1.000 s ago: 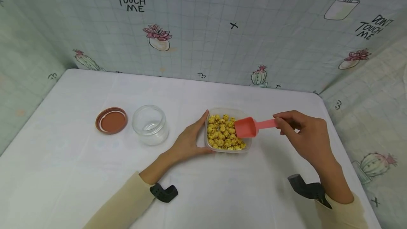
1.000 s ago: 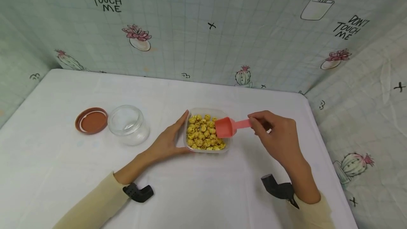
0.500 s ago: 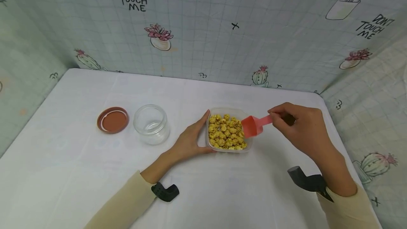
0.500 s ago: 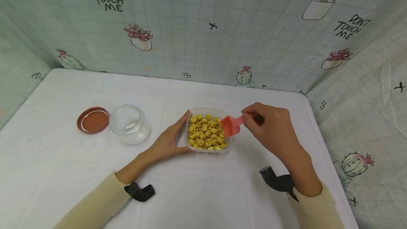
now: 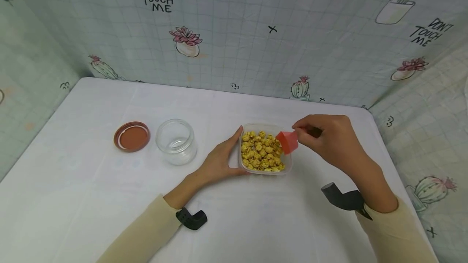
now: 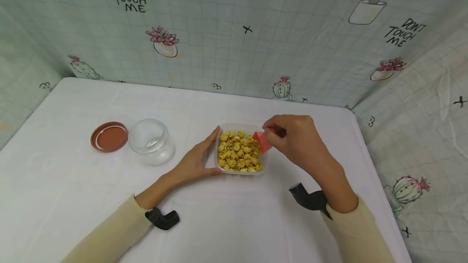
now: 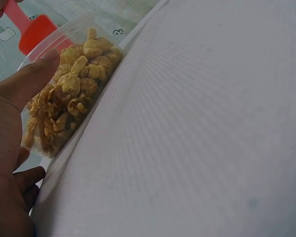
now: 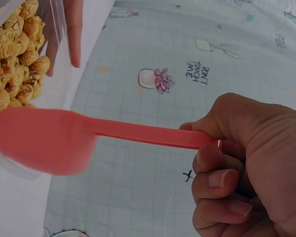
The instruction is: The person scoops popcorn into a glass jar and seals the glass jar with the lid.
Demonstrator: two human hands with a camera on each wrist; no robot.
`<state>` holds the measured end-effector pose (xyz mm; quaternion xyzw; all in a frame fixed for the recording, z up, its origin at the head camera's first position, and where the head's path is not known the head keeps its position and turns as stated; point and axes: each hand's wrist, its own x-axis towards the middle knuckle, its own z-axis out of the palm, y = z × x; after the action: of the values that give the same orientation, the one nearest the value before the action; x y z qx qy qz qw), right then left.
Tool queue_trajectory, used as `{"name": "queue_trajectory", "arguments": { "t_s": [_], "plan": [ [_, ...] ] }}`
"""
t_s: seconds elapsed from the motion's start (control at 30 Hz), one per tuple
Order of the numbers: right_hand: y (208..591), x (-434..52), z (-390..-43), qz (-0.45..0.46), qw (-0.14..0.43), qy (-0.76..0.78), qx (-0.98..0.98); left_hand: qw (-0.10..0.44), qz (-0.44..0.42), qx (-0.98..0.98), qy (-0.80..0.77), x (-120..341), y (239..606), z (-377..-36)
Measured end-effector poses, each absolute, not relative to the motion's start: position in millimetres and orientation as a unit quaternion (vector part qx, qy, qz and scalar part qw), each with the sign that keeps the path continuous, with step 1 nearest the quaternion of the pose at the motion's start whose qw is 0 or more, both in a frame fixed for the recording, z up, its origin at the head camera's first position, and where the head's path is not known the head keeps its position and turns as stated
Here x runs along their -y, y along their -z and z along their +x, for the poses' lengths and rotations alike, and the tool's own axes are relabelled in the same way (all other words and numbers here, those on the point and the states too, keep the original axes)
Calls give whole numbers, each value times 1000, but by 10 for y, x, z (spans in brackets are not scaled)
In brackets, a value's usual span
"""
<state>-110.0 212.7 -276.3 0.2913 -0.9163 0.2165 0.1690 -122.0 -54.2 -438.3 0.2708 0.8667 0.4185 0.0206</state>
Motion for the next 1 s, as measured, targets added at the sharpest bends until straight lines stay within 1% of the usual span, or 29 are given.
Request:
{"name": "queue_trajectory", "arguments": {
  "t_s": [0.2, 0.5, 0.7, 1.0],
  "plan": [
    [2840, -2137, -1134, 283, 138, -234, 920, 22, 271, -865, -421, 529, 4378, -1229],
    [2940, -2271, -1089, 220, 101, -241, 940, 26, 270, -866, -419, 538, 4381, -1233],
    [3066, -2344, -1024, 178, 112, -260, 943, 27, 273, -865, -421, 541, 4385, -1223],
    [3242, -2415, -950, 115, 96, -298, 943, 20, 271, -864, -423, 539, 4390, -1228]
  ]
}}
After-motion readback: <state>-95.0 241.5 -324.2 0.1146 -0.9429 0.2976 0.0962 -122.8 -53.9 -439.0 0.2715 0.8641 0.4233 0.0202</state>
